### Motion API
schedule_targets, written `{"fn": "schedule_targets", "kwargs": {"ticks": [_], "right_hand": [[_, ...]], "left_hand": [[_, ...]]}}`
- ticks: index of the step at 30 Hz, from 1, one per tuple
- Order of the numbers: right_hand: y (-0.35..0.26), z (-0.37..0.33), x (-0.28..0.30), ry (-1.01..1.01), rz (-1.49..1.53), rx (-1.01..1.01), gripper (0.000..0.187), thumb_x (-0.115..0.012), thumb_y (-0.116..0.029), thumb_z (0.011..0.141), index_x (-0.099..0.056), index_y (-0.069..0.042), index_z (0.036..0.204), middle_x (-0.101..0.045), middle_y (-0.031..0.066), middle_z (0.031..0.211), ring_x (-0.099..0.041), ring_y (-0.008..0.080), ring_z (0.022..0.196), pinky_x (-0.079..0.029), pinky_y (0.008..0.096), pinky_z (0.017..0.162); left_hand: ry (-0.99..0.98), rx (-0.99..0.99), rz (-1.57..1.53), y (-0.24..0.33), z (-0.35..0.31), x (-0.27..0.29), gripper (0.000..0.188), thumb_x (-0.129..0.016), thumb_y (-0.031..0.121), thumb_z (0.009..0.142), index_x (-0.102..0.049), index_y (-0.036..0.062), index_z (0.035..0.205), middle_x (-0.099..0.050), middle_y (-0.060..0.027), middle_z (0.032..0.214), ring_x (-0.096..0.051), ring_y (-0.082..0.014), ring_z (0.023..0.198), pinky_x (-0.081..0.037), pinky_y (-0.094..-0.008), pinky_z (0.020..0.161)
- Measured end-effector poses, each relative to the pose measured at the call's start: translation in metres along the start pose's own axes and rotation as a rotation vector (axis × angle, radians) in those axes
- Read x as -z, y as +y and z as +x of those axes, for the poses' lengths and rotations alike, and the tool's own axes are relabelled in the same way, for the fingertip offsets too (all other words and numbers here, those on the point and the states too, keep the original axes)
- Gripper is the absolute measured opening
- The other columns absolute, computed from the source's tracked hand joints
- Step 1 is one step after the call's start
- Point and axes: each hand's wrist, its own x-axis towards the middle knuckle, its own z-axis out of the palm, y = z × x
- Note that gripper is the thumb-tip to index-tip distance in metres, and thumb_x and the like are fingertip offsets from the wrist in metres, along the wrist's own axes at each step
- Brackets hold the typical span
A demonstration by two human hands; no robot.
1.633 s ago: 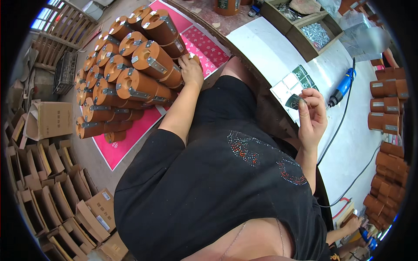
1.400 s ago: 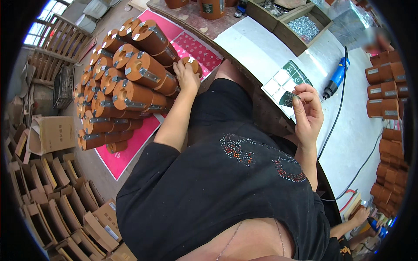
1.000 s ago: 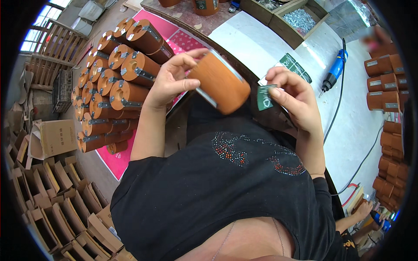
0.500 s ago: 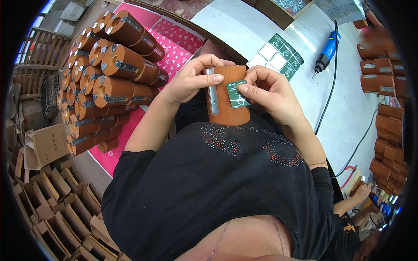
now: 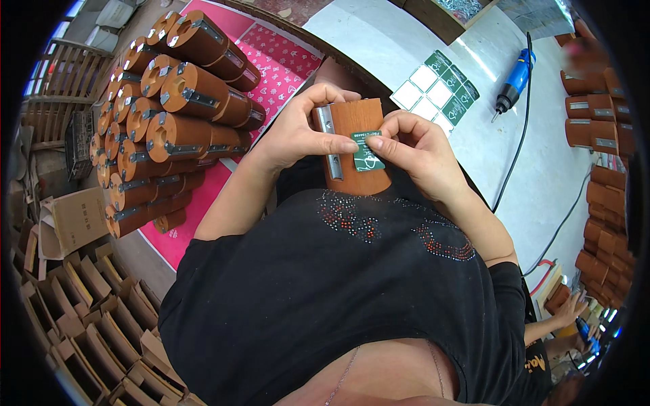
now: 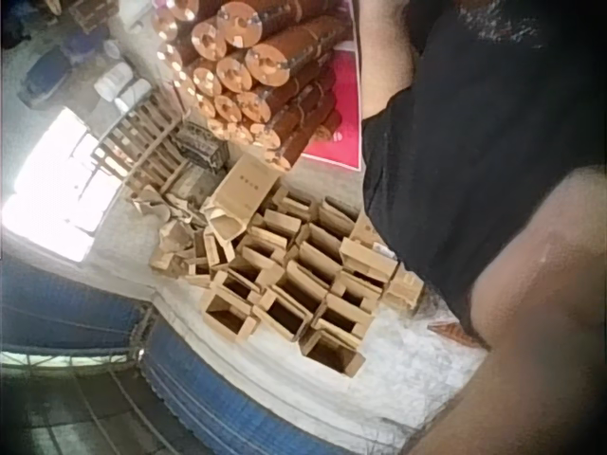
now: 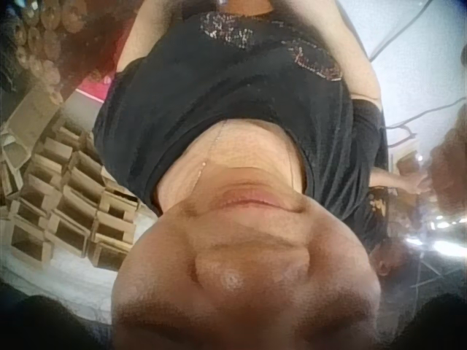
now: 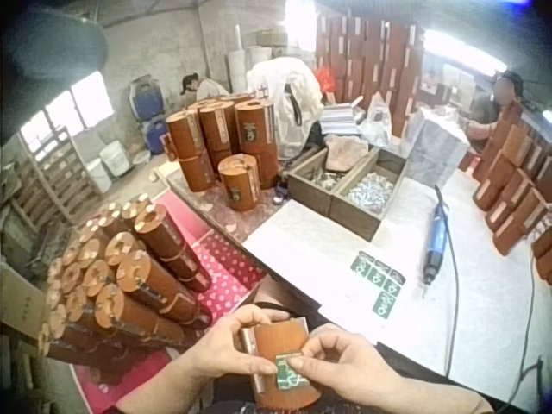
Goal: The person peels stickers from a sheet by hand, adheres them onto wooden blocks, and stacks the labeled blocks on the table.
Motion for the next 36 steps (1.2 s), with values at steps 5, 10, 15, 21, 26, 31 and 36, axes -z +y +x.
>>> {"fn": "schedule_targets", "kwargs": {"ticks": [5,10,15,21,26,31,36], "right_hand": [[0.000,0.000,-0.002,0.016,-0.004,0.031,0.018,-0.069,-0.017,0.080,-0.057,-0.003,0.080,-0.051,-0.0032,0.066,-0.045,0.0032,0.060,-0.037,0.0177,0.053],[-0.001,0.000,-0.003,0.032,-0.088,0.058,0.018,-0.069,-0.016,0.079,-0.057,-0.002,0.080,-0.052,-0.0029,0.066,-0.045,0.0033,0.060,-0.038,0.0180,0.053],[-0.001,-0.001,-0.004,0.054,-0.152,0.093,0.018,-0.069,-0.015,0.078,-0.055,-0.003,0.078,-0.051,-0.0026,0.066,-0.045,0.0033,0.060,-0.038,0.0186,0.054],[0.002,-0.002,-0.005,0.050,-0.139,0.088,0.020,-0.070,-0.016,0.077,-0.054,-0.004,0.077,-0.050,-0.0023,0.067,-0.045,0.0039,0.060,-0.039,0.0191,0.055],[-0.001,-0.002,0.001,0.066,-0.301,0.187,0.029,-0.075,-0.021,0.073,-0.052,-0.004,0.079,-0.049,-0.0020,0.066,-0.046,0.0048,0.061,-0.041,0.0196,0.056],[0.008,0.011,0.009,0.070,-0.303,0.301,0.057,-0.081,-0.030,0.065,-0.043,-0.004,0.099,-0.050,0.0079,0.090,-0.052,0.0138,0.083,-0.046,0.0272,0.069],[0.008,0.006,0.011,-0.266,-0.201,0.056,0.108,-0.083,-0.025,0.062,-0.007,-0.012,0.139,-0.028,0.0211,0.132,-0.040,0.0328,0.121,-0.041,0.0422,0.095]], "left_hand": [[0.005,-0.011,0.033,0.001,0.000,0.000,0.049,-0.083,0.015,0.058,-0.053,0.0047,0.096,-0.050,-0.0151,0.116,-0.049,-0.0194,0.105,-0.039,-0.0331,0.090],[0.012,-0.017,0.074,0.002,-0.001,0.000,0.049,-0.082,0.016,0.058,-0.053,0.0041,0.095,-0.050,-0.0152,0.116,-0.049,-0.0197,0.105,-0.039,-0.0330,0.089],[0.047,0.000,0.148,0.007,-0.002,-0.006,0.050,-0.082,0.019,0.059,-0.052,0.0029,0.096,-0.050,-0.0138,0.113,-0.048,-0.0195,0.106,-0.038,-0.0327,0.090],[0.054,-0.009,0.144,0.006,-0.003,-0.008,0.048,-0.081,0.019,0.059,-0.052,0.0032,0.094,-0.050,-0.0149,0.113,-0.048,-0.0211,0.106,-0.038,-0.0339,0.090],[0.050,-0.026,0.155,0.008,-0.006,-0.009,0.047,-0.081,0.018,0.059,-0.052,0.0036,0.093,-0.048,-0.0154,0.116,-0.047,-0.0210,0.106,-0.038,-0.0341,0.090],[0.018,-0.056,0.165,0.010,-0.003,-0.009,0.046,-0.080,0.017,0.059,-0.051,0.0041,0.093,-0.047,-0.0149,0.118,-0.048,-0.0202,0.105,-0.038,-0.0339,0.089],[0.084,-0.016,0.100,0.007,0.000,-0.008,0.039,-0.078,0.020,0.063,-0.053,0.0049,0.089,-0.047,-0.0143,0.117,-0.048,-0.0193,0.103,-0.038,-0.0335,0.087]]}}
